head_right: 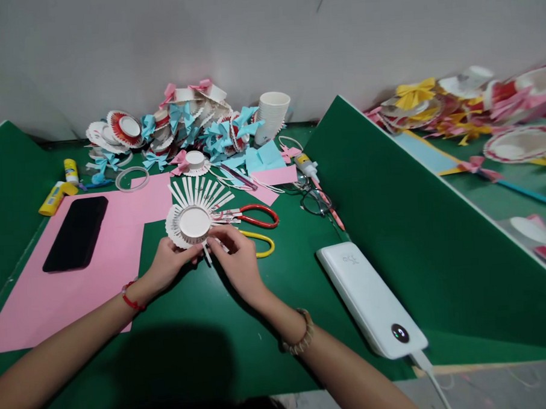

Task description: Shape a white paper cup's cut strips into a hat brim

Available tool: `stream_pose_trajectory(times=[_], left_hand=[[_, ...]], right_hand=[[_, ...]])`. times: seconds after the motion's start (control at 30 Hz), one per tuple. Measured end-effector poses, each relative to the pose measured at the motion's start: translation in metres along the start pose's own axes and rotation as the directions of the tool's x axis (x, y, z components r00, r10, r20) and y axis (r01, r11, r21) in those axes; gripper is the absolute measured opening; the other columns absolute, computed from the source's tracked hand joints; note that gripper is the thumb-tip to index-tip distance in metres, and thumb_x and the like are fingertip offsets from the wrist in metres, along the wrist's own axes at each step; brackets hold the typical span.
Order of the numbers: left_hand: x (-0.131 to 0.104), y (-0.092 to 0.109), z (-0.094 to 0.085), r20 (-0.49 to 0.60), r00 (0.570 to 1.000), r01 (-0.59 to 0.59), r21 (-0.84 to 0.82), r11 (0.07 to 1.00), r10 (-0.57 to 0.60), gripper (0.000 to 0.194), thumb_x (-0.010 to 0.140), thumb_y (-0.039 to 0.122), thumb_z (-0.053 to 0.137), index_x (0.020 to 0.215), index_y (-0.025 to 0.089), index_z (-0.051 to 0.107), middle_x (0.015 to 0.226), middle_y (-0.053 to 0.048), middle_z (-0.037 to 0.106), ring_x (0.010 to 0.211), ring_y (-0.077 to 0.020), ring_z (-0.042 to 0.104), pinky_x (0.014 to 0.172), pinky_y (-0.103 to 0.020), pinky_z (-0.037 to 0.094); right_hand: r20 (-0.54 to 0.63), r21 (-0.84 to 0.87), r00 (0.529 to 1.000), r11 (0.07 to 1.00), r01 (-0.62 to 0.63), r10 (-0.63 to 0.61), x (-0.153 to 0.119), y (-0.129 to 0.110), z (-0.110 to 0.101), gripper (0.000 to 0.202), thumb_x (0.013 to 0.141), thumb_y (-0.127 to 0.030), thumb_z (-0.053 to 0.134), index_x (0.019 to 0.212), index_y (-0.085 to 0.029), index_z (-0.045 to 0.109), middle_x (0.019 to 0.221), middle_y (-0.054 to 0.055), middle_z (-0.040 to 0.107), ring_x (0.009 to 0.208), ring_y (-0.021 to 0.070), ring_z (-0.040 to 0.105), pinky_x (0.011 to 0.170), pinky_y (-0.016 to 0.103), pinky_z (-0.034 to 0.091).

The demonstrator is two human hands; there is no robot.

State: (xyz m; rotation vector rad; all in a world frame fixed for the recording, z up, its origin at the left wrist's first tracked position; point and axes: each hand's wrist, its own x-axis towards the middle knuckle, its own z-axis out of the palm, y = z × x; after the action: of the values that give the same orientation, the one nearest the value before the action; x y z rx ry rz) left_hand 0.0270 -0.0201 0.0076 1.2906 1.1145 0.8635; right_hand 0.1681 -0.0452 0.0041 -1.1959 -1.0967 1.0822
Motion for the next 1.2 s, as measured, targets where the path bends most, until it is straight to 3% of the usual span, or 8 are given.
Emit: stream_pose_trajectory(times=[0.1,0.33,0.5,0.67,0.8,0.97,1.2], left_hand=[[0.001,-0.001,0.0,0.008,1.0,-0.009,-0.007,1.0,0.009,0.022,0.065,0.03,0.067,0.059,0.011,0.056,0.048,0.002,0.052,0.044,-0.0059,0.043,0.043,-0.019,0.034],[0.002,-0.002,-0.001,0.033,0.999,-0.013,-0.029,1.0,0.014,0.021,0.064,0.028,0.069,0.062,0.01,0.058,0.049,0.001,0.053,0.044,-0.0055,0.044,0.043,-0.018,0.034],[0.002,-0.002,0.0,-0.013,0.999,-0.034,-0.076,0.996,0.033,0.019,0.062,0.026,0.068,0.059,0.012,0.055,0.046,0.004,0.05,0.042,-0.0052,0.041,0.042,-0.018,0.033],[0.003,0.001,0.003,-0.086,0.991,-0.106,-0.042,0.993,0.103,0.012,0.059,0.019,0.067,0.059,0.013,0.055,0.045,0.006,0.05,0.044,-0.0055,0.043,0.045,-0.018,0.036],[0.002,-0.001,0.003,-0.075,0.995,-0.073,-0.01,0.997,0.072,0.015,0.062,0.02,0.067,0.057,0.012,0.056,0.046,0.004,0.052,0.042,-0.0054,0.043,0.043,-0.019,0.035],[0.004,-0.006,0.0,0.012,1.0,0.016,-0.192,0.981,-0.014,0.021,0.064,0.028,0.07,0.065,0.009,0.061,0.052,0.0,0.057,0.044,-0.0071,0.049,0.044,-0.02,0.04],[0.007,-0.005,-0.002,0.008,0.999,0.048,-0.28,0.959,-0.047,0.02,0.063,0.026,0.07,0.059,0.009,0.06,0.051,0.0,0.056,0.044,-0.0053,0.048,0.044,-0.018,0.038]], right_hand=[[-0.006,-0.089,0.999,0.995,0.039,-0.04,0.0,0.0,-0.001,0.005,0.071,-0.023,0.063,0.074,-0.02,0.06,0.072,-0.001,0.061,0.065,0.0126,0.054,0.062,0.027,0.043],[0.021,-0.055,1.0,0.998,-0.001,0.002,0.001,-0.001,-0.002,0.008,0.07,-0.025,0.064,0.07,-0.019,0.058,0.066,-0.001,0.059,0.059,0.0119,0.053,0.056,0.026,0.042],[0.097,-0.079,0.995,0.997,0.012,-0.005,0.001,-0.004,-0.005,0.017,0.07,-0.024,0.064,0.082,-0.021,0.052,0.066,-0.004,0.058,0.058,0.0114,0.056,0.055,0.025,0.043],[0.098,-0.12,0.986,0.982,0.144,-0.133,-0.002,-0.01,-0.007,0.008,0.075,-0.022,0.058,0.082,-0.02,0.054,0.07,-0.002,0.059,0.055,0.0099,0.054,0.052,0.024,0.042],[0.118,-0.209,0.972,0.952,0.225,-0.204,-0.003,-0.011,-0.008,0.005,0.079,-0.022,0.056,0.075,-0.019,0.058,0.068,0.0,0.061,0.056,0.0113,0.055,0.054,0.025,0.045],[0.203,-0.475,0.923,0.791,0.385,-0.327,-0.001,-0.001,-0.01,0.007,0.078,-0.011,0.054,0.077,-0.018,0.057,0.072,0.002,0.063,0.065,0.0137,0.057,0.062,0.026,0.046],[0.37,-0.578,0.767,0.517,0.632,-0.524,-0.003,0.002,-0.012,0.01,0.083,-0.013,0.052,0.087,-0.018,0.06,0.081,0.007,0.063,0.077,0.0185,0.058,0.069,0.03,0.048]])
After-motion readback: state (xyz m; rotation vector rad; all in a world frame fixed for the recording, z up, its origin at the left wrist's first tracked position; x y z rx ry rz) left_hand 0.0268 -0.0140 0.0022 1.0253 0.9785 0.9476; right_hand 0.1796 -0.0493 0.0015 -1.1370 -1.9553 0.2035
